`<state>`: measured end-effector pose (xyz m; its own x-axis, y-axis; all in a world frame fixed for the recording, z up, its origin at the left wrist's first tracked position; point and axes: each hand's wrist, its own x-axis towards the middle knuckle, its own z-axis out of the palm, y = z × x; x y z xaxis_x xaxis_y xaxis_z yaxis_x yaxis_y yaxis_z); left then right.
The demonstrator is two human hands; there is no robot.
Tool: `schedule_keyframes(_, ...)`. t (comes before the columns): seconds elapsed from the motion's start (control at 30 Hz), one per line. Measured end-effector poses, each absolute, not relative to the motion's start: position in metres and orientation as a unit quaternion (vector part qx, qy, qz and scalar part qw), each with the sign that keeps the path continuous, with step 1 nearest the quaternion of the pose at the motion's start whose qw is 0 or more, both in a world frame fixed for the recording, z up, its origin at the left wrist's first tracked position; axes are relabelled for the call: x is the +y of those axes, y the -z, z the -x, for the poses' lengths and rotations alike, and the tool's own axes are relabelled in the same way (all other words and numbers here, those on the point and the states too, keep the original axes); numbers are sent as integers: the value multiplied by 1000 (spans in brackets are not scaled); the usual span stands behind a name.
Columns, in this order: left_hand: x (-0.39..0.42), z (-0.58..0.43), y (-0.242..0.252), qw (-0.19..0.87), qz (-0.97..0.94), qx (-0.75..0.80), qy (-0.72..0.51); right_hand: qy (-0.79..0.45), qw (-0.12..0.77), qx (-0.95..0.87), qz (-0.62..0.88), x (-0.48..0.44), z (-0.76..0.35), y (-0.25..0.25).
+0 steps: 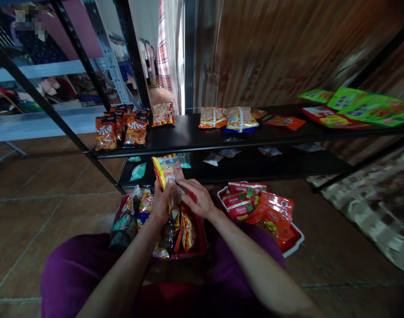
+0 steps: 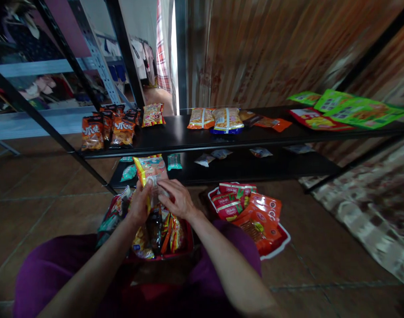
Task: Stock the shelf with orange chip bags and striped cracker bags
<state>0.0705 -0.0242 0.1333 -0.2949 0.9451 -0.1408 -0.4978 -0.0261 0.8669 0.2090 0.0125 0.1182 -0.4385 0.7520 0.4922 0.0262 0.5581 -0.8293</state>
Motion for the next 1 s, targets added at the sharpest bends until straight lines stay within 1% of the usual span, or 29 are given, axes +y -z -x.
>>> schedule_keyframes(0.1, -28, -58, -124, 593, -177, 439, -651, -404, 478, -736, 259, 7, -207, -118)
schedule_keyframes(0.2, -30, -45, -121, 650, -103, 429, -619, -430, 520, -659, 332, 11, -203, -112)
schedule_keyframes(0.27, -31, -37, -121, 660, -76, 423, -617, -488, 525, -588, 375, 17, -201, -106)
schedule_keyframes(0.33, -33, -31, -122, 657, -73, 417, -623, -583, 495, -514, 388, 23, -198, -101)
schedule_keyframes(0.4, -35, -26, -121, 657, -85, 419, -621, -676, 450, -456, 363, 26, -195, -97)
schedule_keyframes(0.5, -39, -20, -119, 674, -115, 418, -598, -748, 409, -423, 308, 24, -191, -94)
schedule_keyframes(0.6, -40, -13, -119, 674, -162, 409, -593, -760, 405, -413, 297, 22, -189, -91)
schedule_keyframes(0.77, -24, 1, -129, 604, -232, 390, -656, -752, 404, -421, 308, 25, -188, -87)
schedule_keyframes(1.0, -10, 1, -146, 569, -225, 412, -675, -741, 403, -442, 307, 25, -186, -86)
